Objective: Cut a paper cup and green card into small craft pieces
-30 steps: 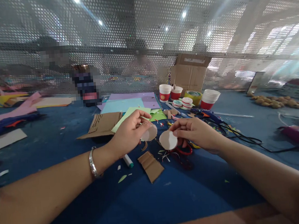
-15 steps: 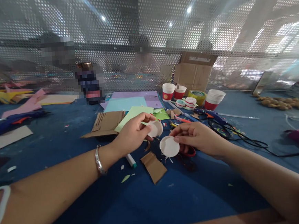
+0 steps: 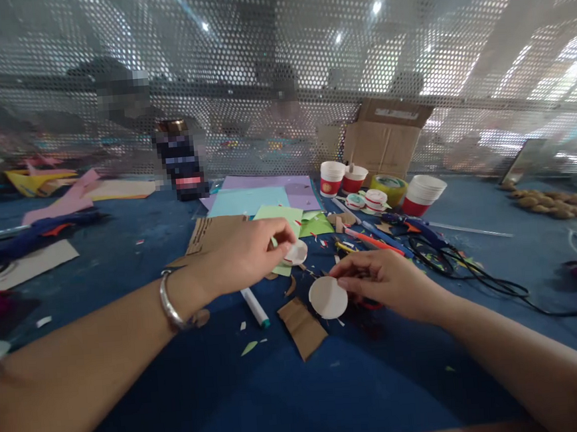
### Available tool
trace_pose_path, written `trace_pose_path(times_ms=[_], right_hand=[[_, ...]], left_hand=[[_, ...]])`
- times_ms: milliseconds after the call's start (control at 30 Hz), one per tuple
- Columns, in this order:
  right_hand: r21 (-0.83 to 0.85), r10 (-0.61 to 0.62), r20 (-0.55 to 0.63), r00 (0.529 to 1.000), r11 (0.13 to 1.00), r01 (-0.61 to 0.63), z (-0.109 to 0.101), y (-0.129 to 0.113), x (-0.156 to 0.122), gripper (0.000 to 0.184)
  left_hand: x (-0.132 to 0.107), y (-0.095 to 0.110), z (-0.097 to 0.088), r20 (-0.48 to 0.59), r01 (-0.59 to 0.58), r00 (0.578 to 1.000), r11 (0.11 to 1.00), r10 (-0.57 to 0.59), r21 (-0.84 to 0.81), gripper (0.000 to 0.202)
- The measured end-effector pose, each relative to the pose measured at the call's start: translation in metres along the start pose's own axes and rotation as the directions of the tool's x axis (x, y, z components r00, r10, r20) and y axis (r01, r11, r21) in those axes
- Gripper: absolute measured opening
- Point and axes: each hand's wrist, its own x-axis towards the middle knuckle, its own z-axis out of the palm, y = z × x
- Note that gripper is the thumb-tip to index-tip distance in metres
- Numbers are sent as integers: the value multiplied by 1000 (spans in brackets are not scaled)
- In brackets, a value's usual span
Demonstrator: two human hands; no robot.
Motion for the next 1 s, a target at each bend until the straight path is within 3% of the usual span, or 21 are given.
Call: trace_pose_path(times_ms=[67, 200, 367, 533, 667, 733, 900, 1000], right_hand=[[-78, -35, -35, 999, 996, 32, -1, -1, -1, 21], [-234, -98, -209, 973, 971, 47, -10, -5, -3, 22], [-411, -140, -297, 945, 912, 6, -29, -4, -2, 21], [-487, -81, -276, 958, 871, -66, -37, -5, -3, 24], [-623, 25, -186, 982, 770, -138, -35, -5, -2, 18], [-676, 35, -171, 985, 723, -143, -33, -5, 0, 12], [-731, 49, -154, 987, 667, -147, -29, -8, 1, 5], [-731, 79, -171, 982, 658, -180, -29, -11, -1, 7]], left_hand=[[-6, 9, -6, 232, 3, 973, 1000, -9, 27, 18], [-22, 27, -5, 421, -72, 907, 991, 18, 114, 30], [-27, 33, -1, 459, -70, 888, 992, 13, 107, 43], [-23, 33, -8, 504, 8, 863, 998, -40, 65, 41], [-16, 25, -11, 557, 101, 830, 974, 31, -205, 33], [-11, 18, -9, 530, 184, 846, 893, 68, -410, 34], [0, 8, 4, 345, 316, 935, 621, -78, -717, 22], [2, 8, 13, 299, 355, 935, 471, -192, -807, 20]])
